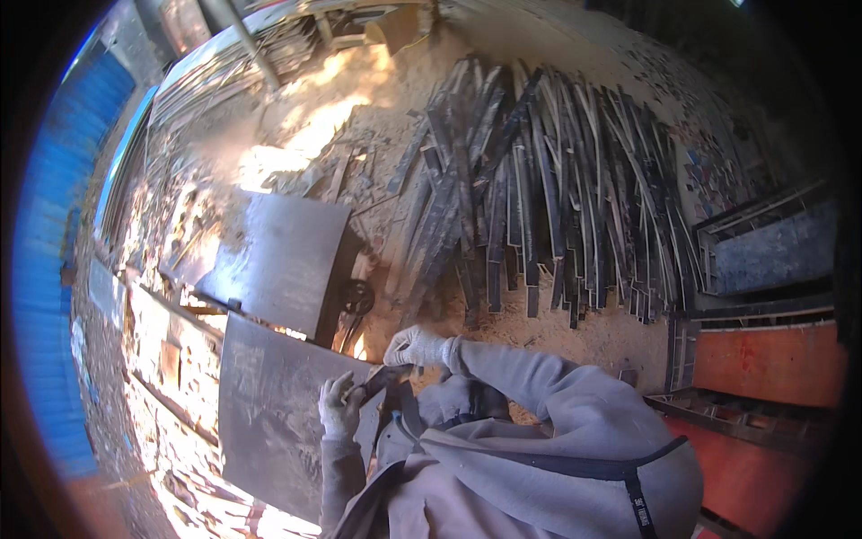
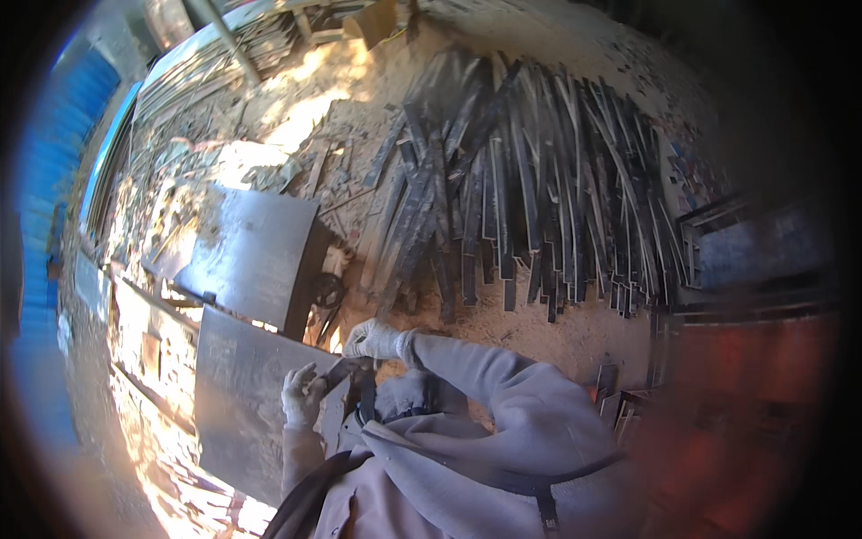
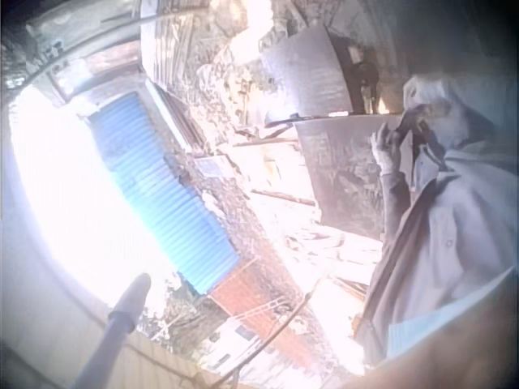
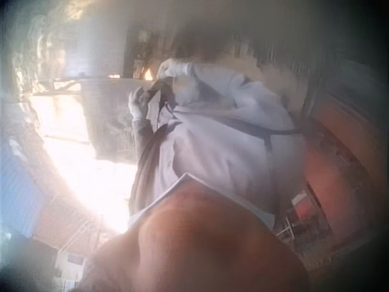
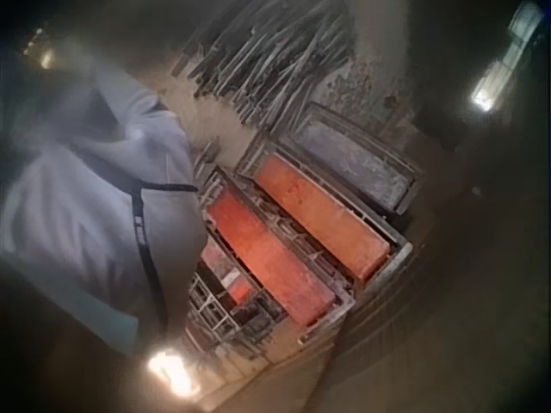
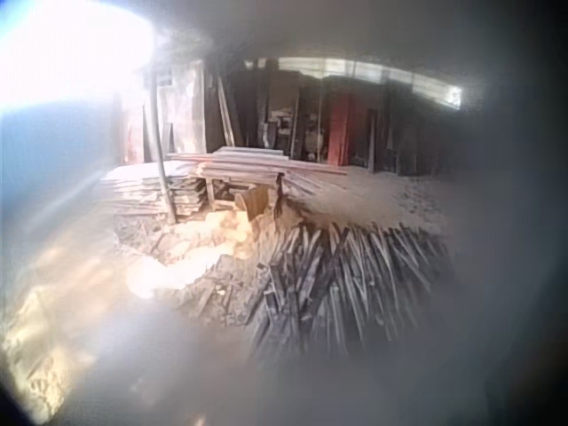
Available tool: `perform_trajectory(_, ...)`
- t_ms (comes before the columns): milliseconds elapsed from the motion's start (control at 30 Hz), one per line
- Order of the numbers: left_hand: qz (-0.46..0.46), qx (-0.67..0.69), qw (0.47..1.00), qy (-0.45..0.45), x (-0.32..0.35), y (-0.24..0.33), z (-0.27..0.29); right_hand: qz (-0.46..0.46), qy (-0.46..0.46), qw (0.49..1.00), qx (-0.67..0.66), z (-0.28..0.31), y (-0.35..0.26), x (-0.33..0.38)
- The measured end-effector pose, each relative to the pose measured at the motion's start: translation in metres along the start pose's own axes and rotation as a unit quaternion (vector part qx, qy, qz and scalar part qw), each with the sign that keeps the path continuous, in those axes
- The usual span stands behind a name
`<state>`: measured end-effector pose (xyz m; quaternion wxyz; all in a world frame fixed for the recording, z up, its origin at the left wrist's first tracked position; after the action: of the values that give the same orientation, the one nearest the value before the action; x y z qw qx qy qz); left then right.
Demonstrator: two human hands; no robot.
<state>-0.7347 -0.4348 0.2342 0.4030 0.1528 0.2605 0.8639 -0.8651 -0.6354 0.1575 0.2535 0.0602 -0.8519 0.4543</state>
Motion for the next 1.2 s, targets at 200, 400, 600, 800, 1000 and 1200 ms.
perform_trajectory(200,0.138,0.039,0.99,0.009,0.073,-0.062,-0.071,0.201,0.413,0.866,-0.199,0.337,-0.12,0.225)
perform_trajectory(400,0.281,0.116,0.94,0.156,0.161,-0.087,-0.092,0.576,0.36,0.702,-0.215,0.433,-0.306,0.409)
perform_trajectory(600,0.322,0.073,0.934,0.133,0.169,-0.024,-0.064,0.183,0.302,0.909,-0.222,0.464,-0.043,0.284)
perform_trajectory(800,0.462,0.14,0.859,0.171,0.314,-0.01,-0.13,-0.253,0.169,0.937,0.173,0.298,0.163,0.167)
perform_trajectory(1000,0.753,0.395,0.445,0.282,0.597,0.015,-0.372,-0.265,-0.077,0.871,0.407,0.133,0.197,0.105)
perform_trajectory(1200,0.907,0.282,0.264,0.165,0.782,0.188,-0.527,-0.234,-0.164,0.799,0.529,0.048,0.227,0.107)
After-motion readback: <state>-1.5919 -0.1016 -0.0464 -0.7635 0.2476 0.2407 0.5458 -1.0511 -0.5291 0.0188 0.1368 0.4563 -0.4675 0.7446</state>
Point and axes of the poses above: each hand's wrist, its own x-axis away from the middle knuckle, its own z-axis out of the back of the hand, y = z × x, the point moved 6 cm from there along -x, towards the middle knuckle, and after that the axes turned 14 degrees about -x, right-handed, at the moved point
